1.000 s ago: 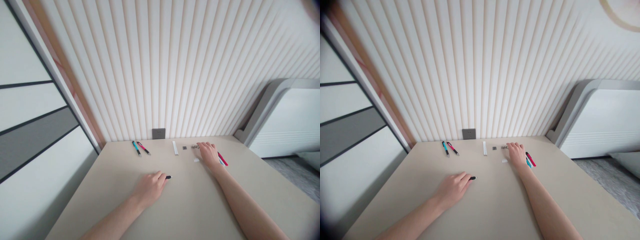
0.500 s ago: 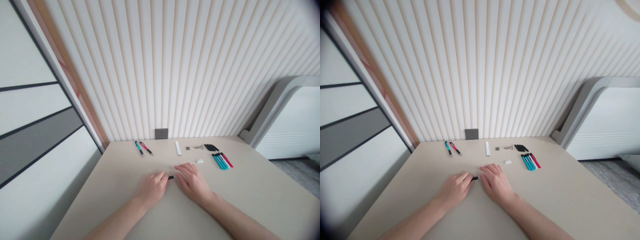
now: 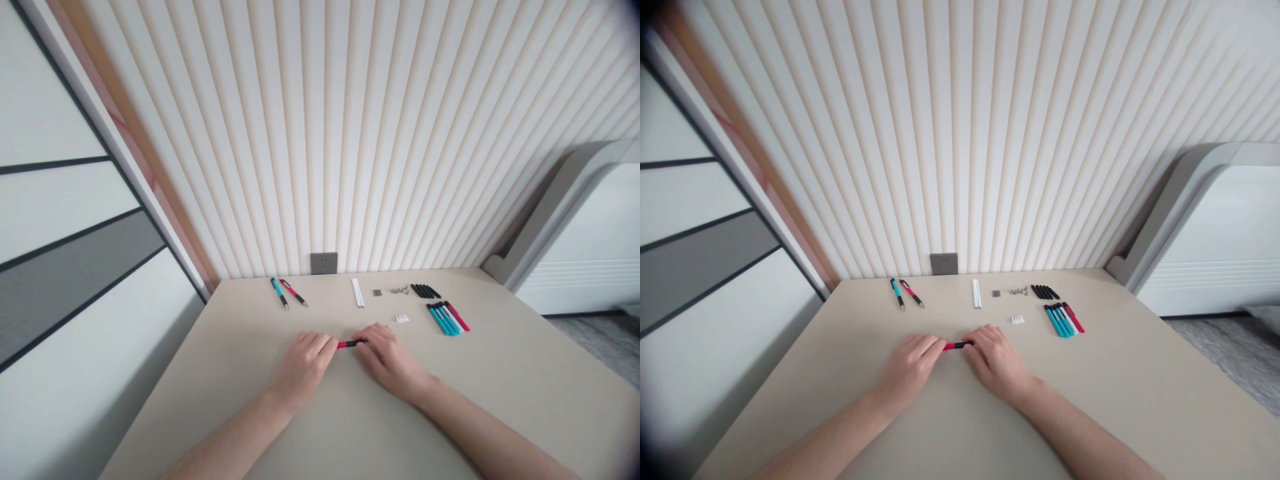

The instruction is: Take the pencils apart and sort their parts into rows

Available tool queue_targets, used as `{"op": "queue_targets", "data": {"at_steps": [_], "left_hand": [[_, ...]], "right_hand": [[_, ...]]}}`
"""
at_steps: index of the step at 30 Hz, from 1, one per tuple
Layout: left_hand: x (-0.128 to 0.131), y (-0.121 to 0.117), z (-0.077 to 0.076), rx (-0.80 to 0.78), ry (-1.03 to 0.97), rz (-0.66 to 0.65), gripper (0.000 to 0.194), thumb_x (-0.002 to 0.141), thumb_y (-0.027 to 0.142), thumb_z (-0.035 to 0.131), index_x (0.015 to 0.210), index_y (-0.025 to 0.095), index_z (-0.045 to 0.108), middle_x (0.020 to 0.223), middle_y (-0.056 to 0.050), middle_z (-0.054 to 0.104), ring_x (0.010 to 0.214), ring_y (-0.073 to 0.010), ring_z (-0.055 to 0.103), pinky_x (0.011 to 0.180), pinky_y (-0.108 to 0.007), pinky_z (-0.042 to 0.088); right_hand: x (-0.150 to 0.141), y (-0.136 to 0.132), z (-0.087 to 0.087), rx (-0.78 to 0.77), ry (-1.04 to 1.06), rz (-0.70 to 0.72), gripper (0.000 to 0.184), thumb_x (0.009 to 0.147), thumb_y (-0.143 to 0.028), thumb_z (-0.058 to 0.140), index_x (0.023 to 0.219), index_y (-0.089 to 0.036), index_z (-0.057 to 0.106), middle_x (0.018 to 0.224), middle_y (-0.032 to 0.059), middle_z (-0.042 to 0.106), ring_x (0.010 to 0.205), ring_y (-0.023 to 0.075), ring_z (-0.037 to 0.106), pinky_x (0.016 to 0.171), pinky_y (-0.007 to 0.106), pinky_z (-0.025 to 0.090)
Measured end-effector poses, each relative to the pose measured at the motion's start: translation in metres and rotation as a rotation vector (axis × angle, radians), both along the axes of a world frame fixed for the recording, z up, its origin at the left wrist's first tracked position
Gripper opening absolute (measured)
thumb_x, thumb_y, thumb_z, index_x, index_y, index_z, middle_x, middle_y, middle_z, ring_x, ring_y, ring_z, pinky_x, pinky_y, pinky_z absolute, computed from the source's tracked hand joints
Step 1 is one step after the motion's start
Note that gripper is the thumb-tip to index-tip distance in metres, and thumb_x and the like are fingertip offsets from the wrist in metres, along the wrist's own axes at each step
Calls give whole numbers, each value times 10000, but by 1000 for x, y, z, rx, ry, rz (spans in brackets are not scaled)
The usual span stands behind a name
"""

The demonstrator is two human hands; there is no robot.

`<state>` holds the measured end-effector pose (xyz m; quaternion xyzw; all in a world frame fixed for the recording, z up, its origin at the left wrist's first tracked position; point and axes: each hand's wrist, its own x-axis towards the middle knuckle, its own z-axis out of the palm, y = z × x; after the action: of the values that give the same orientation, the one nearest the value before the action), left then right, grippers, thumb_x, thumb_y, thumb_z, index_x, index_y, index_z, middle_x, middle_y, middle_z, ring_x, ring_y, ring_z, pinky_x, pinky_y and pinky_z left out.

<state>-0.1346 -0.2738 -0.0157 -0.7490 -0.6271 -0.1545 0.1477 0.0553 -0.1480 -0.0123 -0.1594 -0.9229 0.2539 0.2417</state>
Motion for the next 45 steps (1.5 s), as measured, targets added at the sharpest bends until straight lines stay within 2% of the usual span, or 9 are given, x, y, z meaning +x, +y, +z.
{"op": "queue_targets", "data": {"at_steps": [4, 9, 18, 24, 29, 33, 38, 41, 45], "left_hand": [[0, -1, 2, 29, 26, -55, 142, 965, 133, 516, 1079, 166, 595, 886, -29, 633, 821, -204, 590, 743, -358, 455], [1, -1, 3, 13, 29, -102, 144, 982, 145, 476, 1008, 176, 615, 783, -17, 601, 745, -182, 598, 658, -303, 457], [-5, -5, 3, -63, -45, -163, 221, 1004, 183, 396, 1049, 177, 612, 759, -13, 623, 647, -146, 641, 544, -259, 456], [-5, -3, 3, -22, 37, -110, 227, 1019, 175, 381, 1021, 168, 608, 742, -12, 613, 664, -158, 647, 569, -277, 457], [-2, -2, 1, -31, 97, -89, 194, 1020, 186, 402, 1040, 187, 594, 737, 0, 600, 669, -154, 640, 579, -272, 451], [-3, -1, 0, -57, 106, -74, 162, 1008, 169, 423, 1057, 187, 577, 759, 2, 603, 681, -158, 640, 583, -274, 451], [-3, 0, 0, -89, 85, -70, 134, 996, 166, 448, 975, 199, 576, 750, 7, 592, 658, -153, 630, 556, -266, 426], [-2, 0, 0, -80, 67, -64, 139, 994, 159, 442, 982, 201, 574, 755, 4, 593, 660, -155, 630, 548, -261, 420], [-2, 0, 0, -68, 61, -66, 149, 998, 174, 436, 967, 200, 579, 752, 1, 592, 658, -154, 626, 551, -263, 426]], "right_hand": [[-1, -4, 3, 40, -95, 16, 261, 1029, -252, 380, 1053, -241, 640, 910, 31, 684, 859, 191, 587, 789, 343, 398], [-1, 0, -3, 119, -95, 36, 294, 1034, -272, 375, 959, -199, 650, 812, 45, 655, 770, 186, 552, 742, 324, 395], [2, -5, 7, 459, -69, 111, 323, 1040, -250, 361, 898, -191, 645, 736, 53, 596, 727, 201, 507, 683, 333, 371], [1, -7, 6, 341, -35, 38, 254, 1019, -337, 437, 1087, -188, 631, 855, 70, 647, 807, 208, 546, 736, 334, 396], [-2, -1, 0, 264, -82, 11, 264, 1021, -312, 431, 887, -190, 623, 780, 48, 631, 755, 190, 557, 718, 315, 408], [-1, -1, 2, 190, -72, 4, 230, 982, -377, 517, 1076, -177, 579, 944, 79, 656, 876, 213, 586, 781, 332, 442], [-2, -1, -1, 156, -120, 19, 247, 1026, -328, 404, 907, -200, 578, 820, 47, 642, 788, 197, 591, 737, 324, 446], [-3, -2, -4, 125, -94, -2, 214, 972, -398, 530, 1029, -193, 554, 931, 69, 663, 877, 221, 611, 779, 340, 461], [-3, -4, -4, 105, -117, 32, 199, 1020, -345, 421, 1022, -215, 572, 921, 56, 673, 872, 207, 626, 799, 337, 464]]}}
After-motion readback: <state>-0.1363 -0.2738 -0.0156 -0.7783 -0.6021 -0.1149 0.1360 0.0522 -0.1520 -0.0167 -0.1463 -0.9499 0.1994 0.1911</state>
